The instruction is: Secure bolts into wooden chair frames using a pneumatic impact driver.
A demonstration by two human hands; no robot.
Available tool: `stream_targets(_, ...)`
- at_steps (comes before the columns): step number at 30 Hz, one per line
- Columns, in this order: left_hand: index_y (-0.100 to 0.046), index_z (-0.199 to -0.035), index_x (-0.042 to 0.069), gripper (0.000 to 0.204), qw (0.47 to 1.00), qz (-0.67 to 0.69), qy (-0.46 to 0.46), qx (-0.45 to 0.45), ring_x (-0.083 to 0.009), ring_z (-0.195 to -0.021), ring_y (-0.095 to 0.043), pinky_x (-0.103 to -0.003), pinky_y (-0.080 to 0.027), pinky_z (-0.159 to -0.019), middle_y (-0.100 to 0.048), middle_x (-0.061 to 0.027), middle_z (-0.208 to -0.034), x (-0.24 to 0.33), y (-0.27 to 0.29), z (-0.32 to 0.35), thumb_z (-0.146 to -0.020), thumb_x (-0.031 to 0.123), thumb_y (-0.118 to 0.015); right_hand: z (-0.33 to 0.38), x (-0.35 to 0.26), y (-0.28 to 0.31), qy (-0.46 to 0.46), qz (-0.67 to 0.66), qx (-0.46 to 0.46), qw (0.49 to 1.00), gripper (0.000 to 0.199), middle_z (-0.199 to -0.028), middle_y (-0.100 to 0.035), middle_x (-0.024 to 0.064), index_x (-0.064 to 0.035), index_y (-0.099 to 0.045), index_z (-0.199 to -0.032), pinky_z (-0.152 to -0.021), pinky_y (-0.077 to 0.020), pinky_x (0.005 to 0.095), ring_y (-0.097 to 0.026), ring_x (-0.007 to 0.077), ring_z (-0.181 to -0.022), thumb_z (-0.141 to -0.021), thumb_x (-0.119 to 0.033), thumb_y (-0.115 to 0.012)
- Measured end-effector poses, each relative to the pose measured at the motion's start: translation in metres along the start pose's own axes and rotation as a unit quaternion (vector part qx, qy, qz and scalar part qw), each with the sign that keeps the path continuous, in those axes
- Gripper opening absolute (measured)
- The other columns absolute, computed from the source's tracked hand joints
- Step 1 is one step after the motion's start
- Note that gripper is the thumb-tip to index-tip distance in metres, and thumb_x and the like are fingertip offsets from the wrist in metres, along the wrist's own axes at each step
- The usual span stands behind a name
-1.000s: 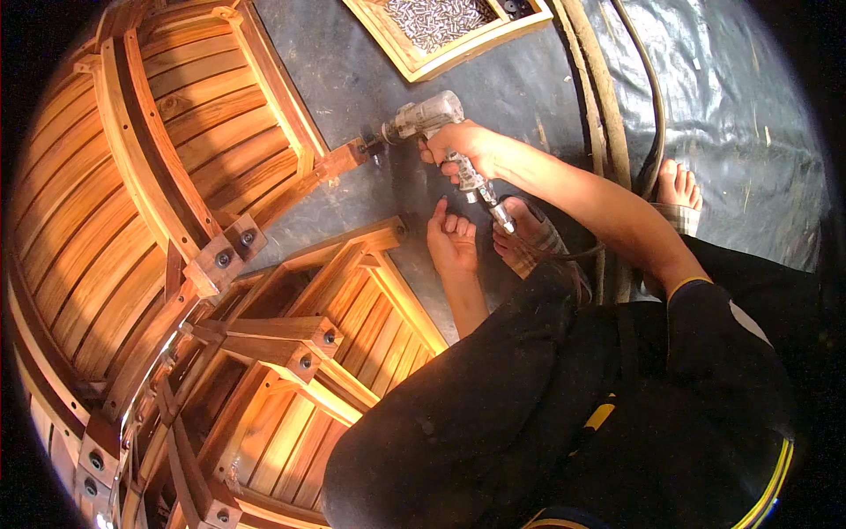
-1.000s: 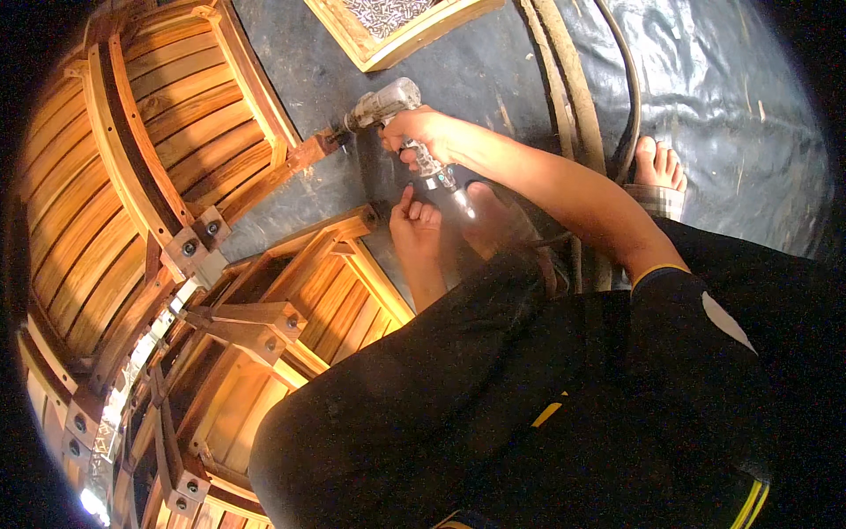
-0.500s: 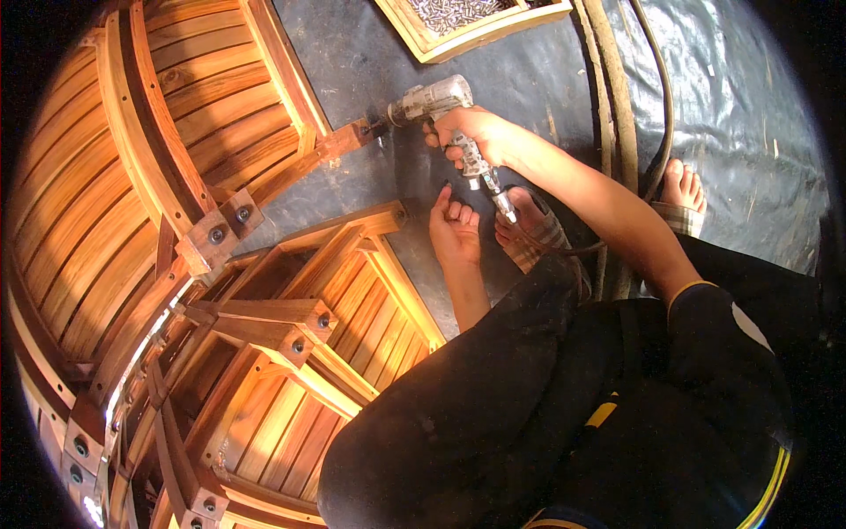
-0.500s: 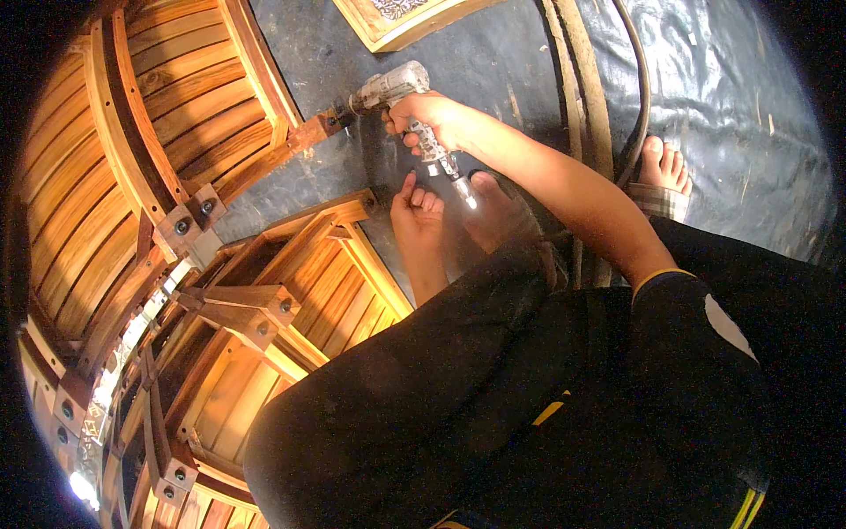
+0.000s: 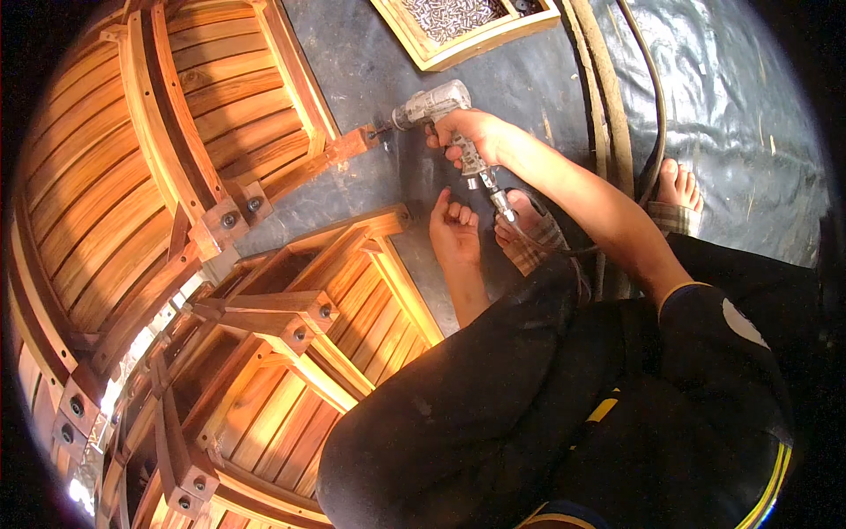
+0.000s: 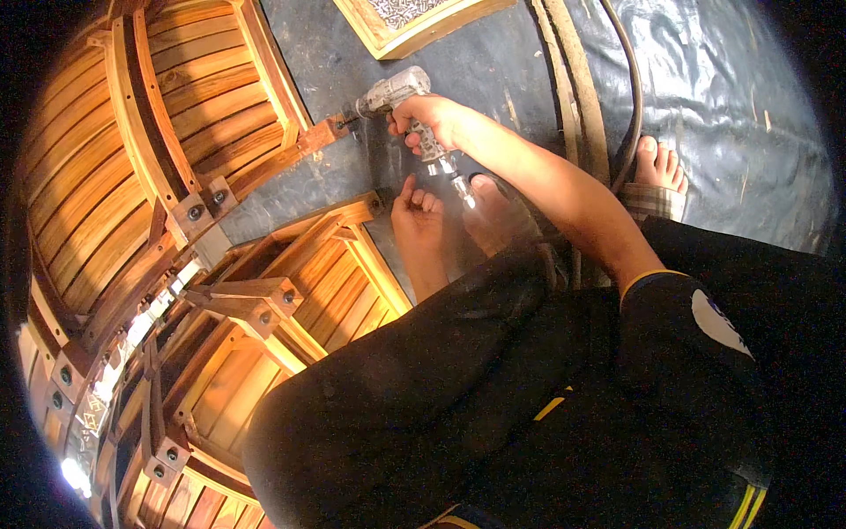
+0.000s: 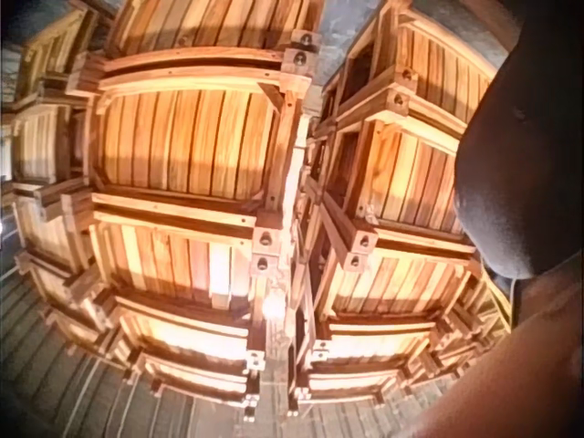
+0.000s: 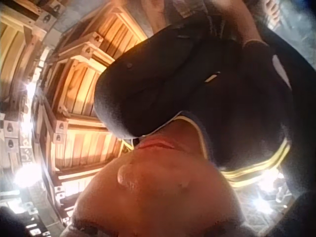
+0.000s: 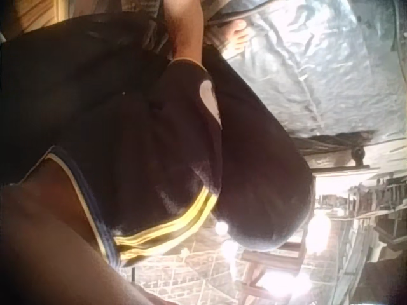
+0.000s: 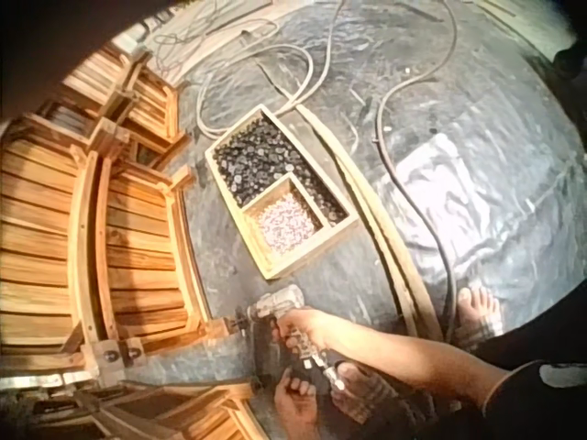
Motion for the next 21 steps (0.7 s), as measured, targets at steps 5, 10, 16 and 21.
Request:
stream_targets(5, -0.047, -0.108, 0.003, 0.024, 1.0, -0.005, -0.007, 0.001, -0.013, -0.054, -0.031, -0.027, -0.027, -0.052, -0.037, -0.0003, -0.063, 0.003, -0.002, -0.002, -0.086, 0.01, -0.044, 0.005, -0.002, -0.004, 0.01, 0.008, 0.011, 1.0, 0.022, -0.074, -0.055, 0.0036, -0.0067, -0.054, -0.084, -0.042, -0.0409, 0.0311, -0.042, 0.0128, -0.043, -0.063, 0.001, -0.052)
stream_targets(10, -0.047, -0.11, 0.002, 0.025, 1.0, -0.003, -0.006, -0.006, -0.0134, -0.056, -0.032, -0.028, -0.028, -0.053, -0.039, -0.0011, -0.065, 0.002, -0.005, -0.002, -0.086, 0.009, -0.044, 0.003, -0.002, 0.0, 0.014, 0.011, 0.01, 1.0, 0.023, -0.077, -0.057, 0.0035, -0.0065, -0.055, -0.086, -0.042, -0.0404, 0.0299, -0.042, 0.0118, -0.044, -0.064, 0.0, -0.052)
stream_targets(16, -0.044, -0.114, 0.0, 0.029, 1.0, -0.007, -0.027, 0.002, -0.0159, -0.063, -0.039, -0.029, -0.034, -0.058, -0.044, -0.0047, -0.073, 0.008, 0.003, -0.003, -0.086, 0.006, -0.043, 0.002, 0.0, -0.001, 0.01, 0.017, 0.02, 1.0, 0.024, -0.081, -0.058, 0.0038, -0.0067, -0.056, -0.088, -0.042, -0.0403, 0.0295, -0.042, 0.0111, -0.044, -0.065, -0.001, -0.053)
stream_targets(21, -0.043, -0.115, -0.002, 0.03, 0.999, 0.0, -0.035, 0.004, -0.0177, -0.068, -0.043, -0.029, -0.038, -0.061, -0.046, -0.0078, -0.079, 0.01, 0.01, -0.005, -0.086, 0.001, -0.04, 0.004, 0.0, -0.001, 0.017, 0.01, 0.019, 1.0, 0.022, -0.075, -0.055, 0.0041, -0.0057, -0.054, -0.085, -0.041, -0.0406, 0.0311, -0.042, 0.0127, -0.042, -0.064, 0.001, -0.052)
Point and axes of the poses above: each hand's wrist, its own z-axis away from the middle knuckle, its own y-axis out of the back of the hand, x = y × z, the point moved 9 cm from there along -z, towards the middle knuckle
